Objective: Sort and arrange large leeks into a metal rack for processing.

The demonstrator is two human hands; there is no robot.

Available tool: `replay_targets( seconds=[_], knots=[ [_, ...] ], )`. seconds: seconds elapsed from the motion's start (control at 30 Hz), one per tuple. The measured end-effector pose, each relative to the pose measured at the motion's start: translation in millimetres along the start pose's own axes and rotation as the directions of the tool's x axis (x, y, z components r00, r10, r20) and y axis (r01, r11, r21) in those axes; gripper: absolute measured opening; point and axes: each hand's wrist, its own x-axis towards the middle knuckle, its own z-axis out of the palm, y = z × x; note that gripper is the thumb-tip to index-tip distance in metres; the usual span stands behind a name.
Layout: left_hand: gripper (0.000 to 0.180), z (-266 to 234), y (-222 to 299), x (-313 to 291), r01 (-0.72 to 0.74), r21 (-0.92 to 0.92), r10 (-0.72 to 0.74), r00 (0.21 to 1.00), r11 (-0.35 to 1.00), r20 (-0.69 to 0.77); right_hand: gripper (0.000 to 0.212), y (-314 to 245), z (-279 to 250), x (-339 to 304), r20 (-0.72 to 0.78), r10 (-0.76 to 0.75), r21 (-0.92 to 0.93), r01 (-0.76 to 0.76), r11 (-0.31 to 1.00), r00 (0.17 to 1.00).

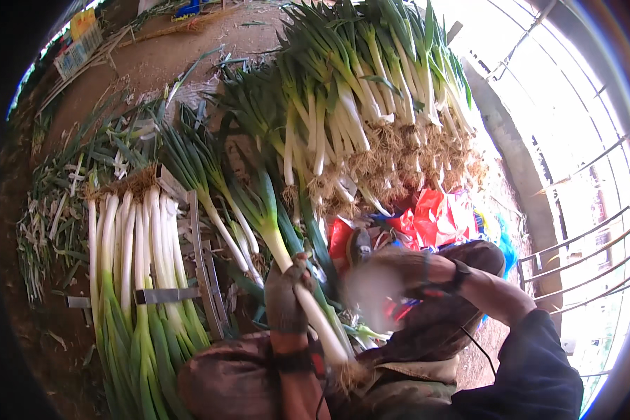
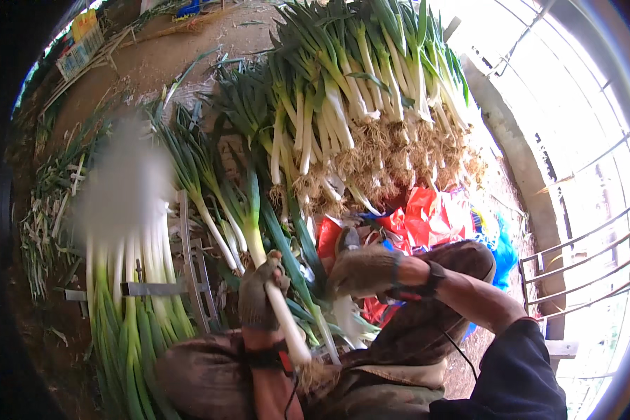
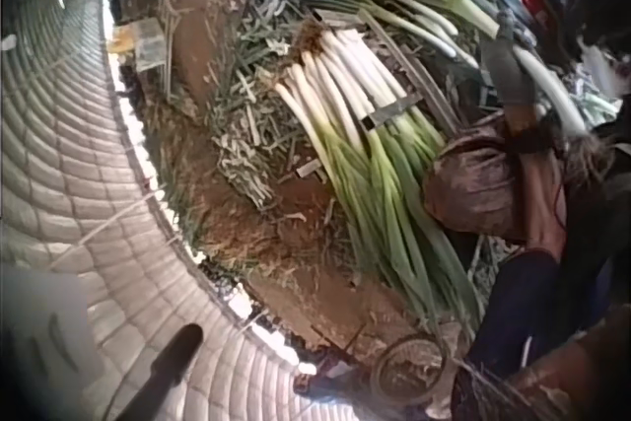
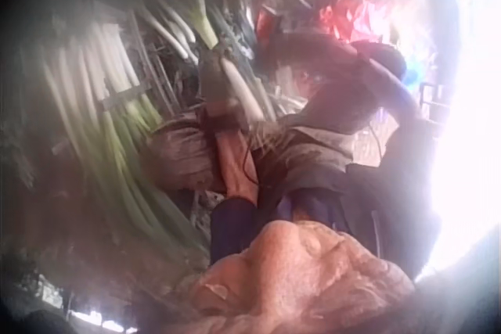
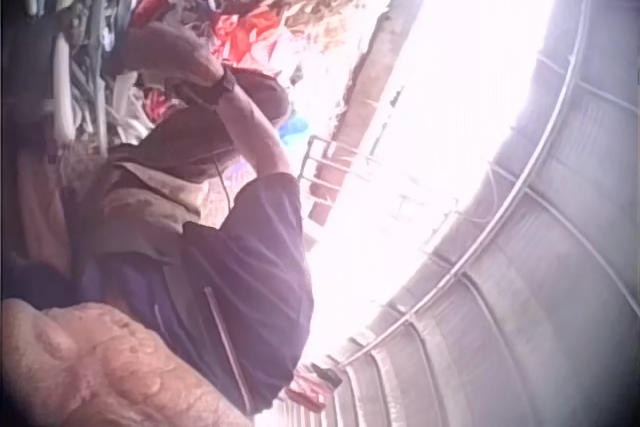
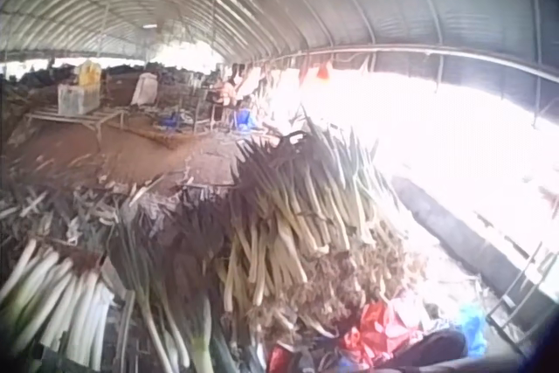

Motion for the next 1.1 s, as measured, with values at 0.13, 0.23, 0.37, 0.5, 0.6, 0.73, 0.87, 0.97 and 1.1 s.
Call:
replay_targets(
  seconds=[0.13,0.23,0.37,0.5,0.6,0.73,0.87,0.97,1.1],
  knots=[
    [0.05,57,42,-26,-0.141,0.062,0.139,0.99,0.988,0.034,0.046,149,-52,81,-0.342,0.177,-0.191,-0.253,0.949,0.923],
    [0.042,15,21,20,-0.142,0.188,0.165,0.98,0.972,-0.113,0.047,142,-89,195,-0.508,0.17,-0.184,-0.299,0.936,0.844],
    [0.028,-47,-63,75,0.137,0.095,-0.121,0.98,0.986,-0.157,0.045,180,-109,279,-0.61,0.237,-0.149,-0.403,0.903,0.756],
    [0.028,-47,-62,99,0.184,0.014,-0.174,0.949,0.983,-0.262,0.051,192,-126,368,-0.722,0.345,-0.089,-0.575,0.813,0.599],
    [0.026,-42,-41,113,0.136,0.013,-0.123,0.928,0.991,-0.351,0.054,197,-142,424,-0.737,0.478,0.056,-0.662,0.747,0.478],
    [0.027,-61,-24,122,0.067,0.007,-0.059,0.917,0.998,-0.395,0.055,200,-140,480,-0.776,0.458,0.04,-0.691,0.722,0.433],
    [0.027,-65,-32,122,0.073,-0.026,-0.078,0.931,0.997,-0.357,0.053,243,-159,471,-0.667,0.589,0.253,-0.605,0.755,0.456],
    [0.023,-51,-18,108,0.093,0.036,-0.077,0.946,0.995,-0.315,0.039,259,-197,398,-0.509,0.621,0.454,-0.427,0.782,0.596],
    [0.023,-69,-1,85,0.009,-0.005,-0.01,0.946,1.0,-0.324,0.02,154,-217,313,-0.279,0.505,0.809,-0.083,0.582,0.817]
  ],
)
